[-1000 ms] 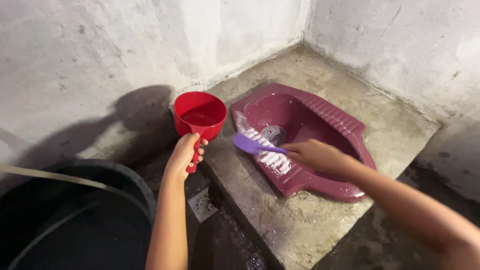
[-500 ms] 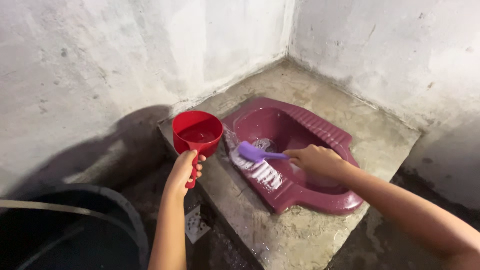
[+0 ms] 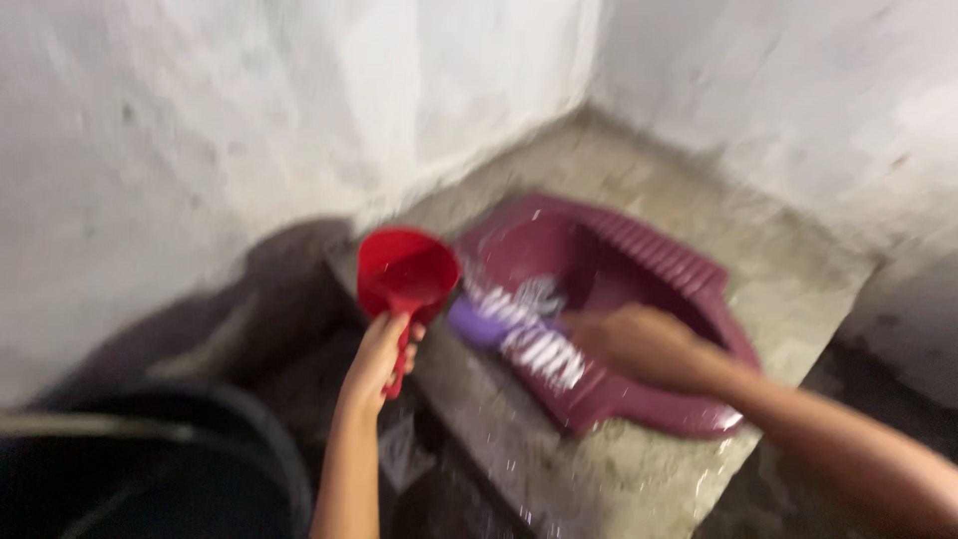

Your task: The person pours a cleaning liquid from a pouch into a squat toilet, then uses a purple brush and a red scoop to scrub the toilet bowl with water. The person repeatedly scoops water and scrubs the interior surfaces of the toilet.

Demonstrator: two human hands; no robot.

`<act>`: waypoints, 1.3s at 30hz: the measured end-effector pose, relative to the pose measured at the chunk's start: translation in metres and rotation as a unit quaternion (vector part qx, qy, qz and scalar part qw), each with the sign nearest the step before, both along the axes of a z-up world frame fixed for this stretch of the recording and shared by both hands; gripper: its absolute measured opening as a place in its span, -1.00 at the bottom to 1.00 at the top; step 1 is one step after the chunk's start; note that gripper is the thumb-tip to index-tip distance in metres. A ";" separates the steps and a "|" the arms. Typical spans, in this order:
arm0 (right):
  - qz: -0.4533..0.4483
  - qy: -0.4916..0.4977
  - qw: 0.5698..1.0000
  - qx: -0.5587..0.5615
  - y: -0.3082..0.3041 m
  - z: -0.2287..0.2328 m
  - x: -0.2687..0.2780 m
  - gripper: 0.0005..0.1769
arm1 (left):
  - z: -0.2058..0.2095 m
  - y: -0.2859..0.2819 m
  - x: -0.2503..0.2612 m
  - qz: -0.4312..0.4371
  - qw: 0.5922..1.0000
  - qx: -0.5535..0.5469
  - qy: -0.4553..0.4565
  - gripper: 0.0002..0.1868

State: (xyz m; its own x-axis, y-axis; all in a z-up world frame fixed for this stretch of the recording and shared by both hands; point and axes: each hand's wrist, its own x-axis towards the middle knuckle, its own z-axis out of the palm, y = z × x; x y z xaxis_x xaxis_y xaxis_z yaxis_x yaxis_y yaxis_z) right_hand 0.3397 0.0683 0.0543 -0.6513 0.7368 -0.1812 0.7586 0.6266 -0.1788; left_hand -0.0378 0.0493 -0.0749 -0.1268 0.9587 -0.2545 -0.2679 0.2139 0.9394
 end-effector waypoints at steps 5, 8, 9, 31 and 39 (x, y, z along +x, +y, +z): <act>-0.145 -0.116 0.981 -0.052 0.000 0.037 -0.011 -0.51 | 0.009 -0.010 0.011 -0.019 0.997 -0.003 0.075 -0.74; -0.133 -0.093 0.985 -0.062 0.006 0.019 -0.033 -0.43 | 0.024 -0.012 0.019 -0.008 0.995 0.014 0.097 -0.73; -0.130 -0.052 0.989 -0.051 0.008 0.010 -0.034 -0.46 | 0.025 -0.012 0.021 0.003 0.995 0.023 0.099 -0.73; -0.171 -0.048 0.983 -0.055 -0.025 -0.007 0.031 -0.43 | 0.035 -0.018 0.010 0.050 0.993 0.065 0.084 -0.66; 0.252 0.202 0.859 0.397 -0.042 -0.044 -0.005 -0.60 | 0.045 -0.014 0.018 0.068 0.990 0.109 0.053 -0.67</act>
State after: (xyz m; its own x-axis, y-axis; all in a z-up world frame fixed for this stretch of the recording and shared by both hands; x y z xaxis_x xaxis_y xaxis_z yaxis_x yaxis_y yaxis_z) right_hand 0.3345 0.0265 0.0102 -0.8160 0.1293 0.5635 0.3308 0.9038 0.2716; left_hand -0.0200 0.0358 -0.0302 -0.2744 0.9614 -0.0206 -0.1772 -0.0295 0.9837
